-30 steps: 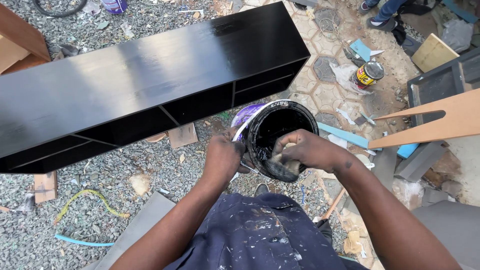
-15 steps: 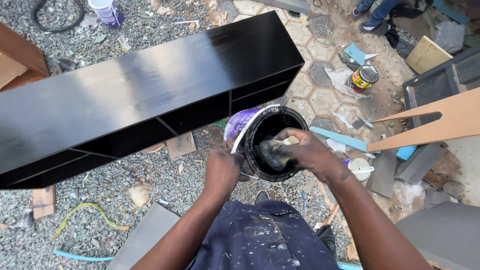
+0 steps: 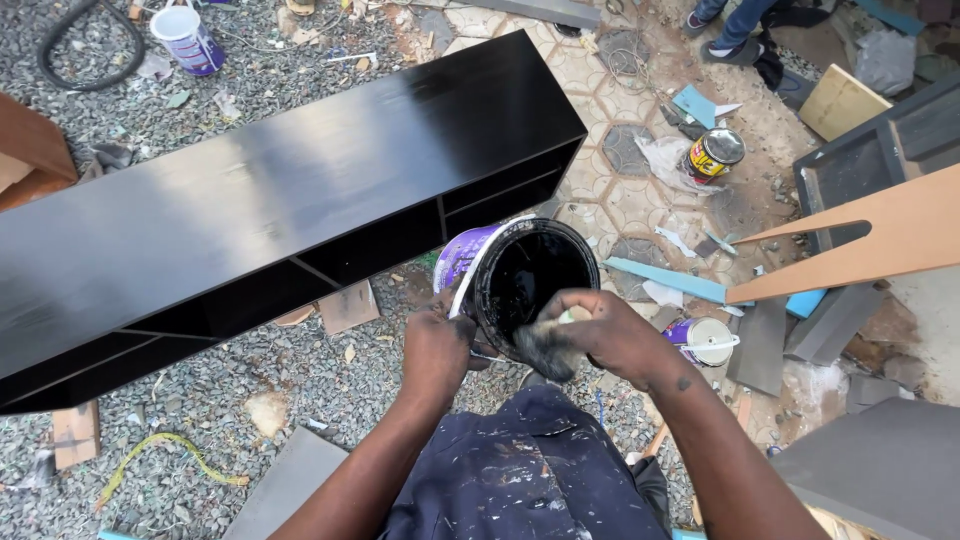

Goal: Painting a black wooden shelf unit using a brush and black paint in an outdoor workshop.

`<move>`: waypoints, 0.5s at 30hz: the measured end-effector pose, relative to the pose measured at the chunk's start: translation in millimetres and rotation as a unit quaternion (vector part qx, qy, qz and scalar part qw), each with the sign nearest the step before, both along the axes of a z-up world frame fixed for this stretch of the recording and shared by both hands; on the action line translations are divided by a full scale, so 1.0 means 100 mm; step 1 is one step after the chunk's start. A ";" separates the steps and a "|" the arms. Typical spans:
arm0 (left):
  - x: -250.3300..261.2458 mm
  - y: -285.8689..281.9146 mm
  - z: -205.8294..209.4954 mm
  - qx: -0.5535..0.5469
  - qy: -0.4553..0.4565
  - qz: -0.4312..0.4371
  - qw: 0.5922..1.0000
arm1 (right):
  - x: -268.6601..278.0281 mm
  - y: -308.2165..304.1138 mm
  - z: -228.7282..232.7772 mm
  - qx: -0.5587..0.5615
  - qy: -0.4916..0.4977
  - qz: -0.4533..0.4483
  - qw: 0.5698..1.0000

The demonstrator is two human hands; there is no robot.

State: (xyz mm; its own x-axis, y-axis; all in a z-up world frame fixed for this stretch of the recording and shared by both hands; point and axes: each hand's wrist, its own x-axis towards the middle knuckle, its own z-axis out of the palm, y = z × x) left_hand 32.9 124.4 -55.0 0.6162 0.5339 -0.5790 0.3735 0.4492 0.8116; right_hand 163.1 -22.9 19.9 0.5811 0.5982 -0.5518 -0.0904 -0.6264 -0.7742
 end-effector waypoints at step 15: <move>1.54 -0.84 -0.55 -0.030 0.010 0.057 0.998 | 1.63 -0.67 -0.14 -0.174 -0.041 0.198 0.964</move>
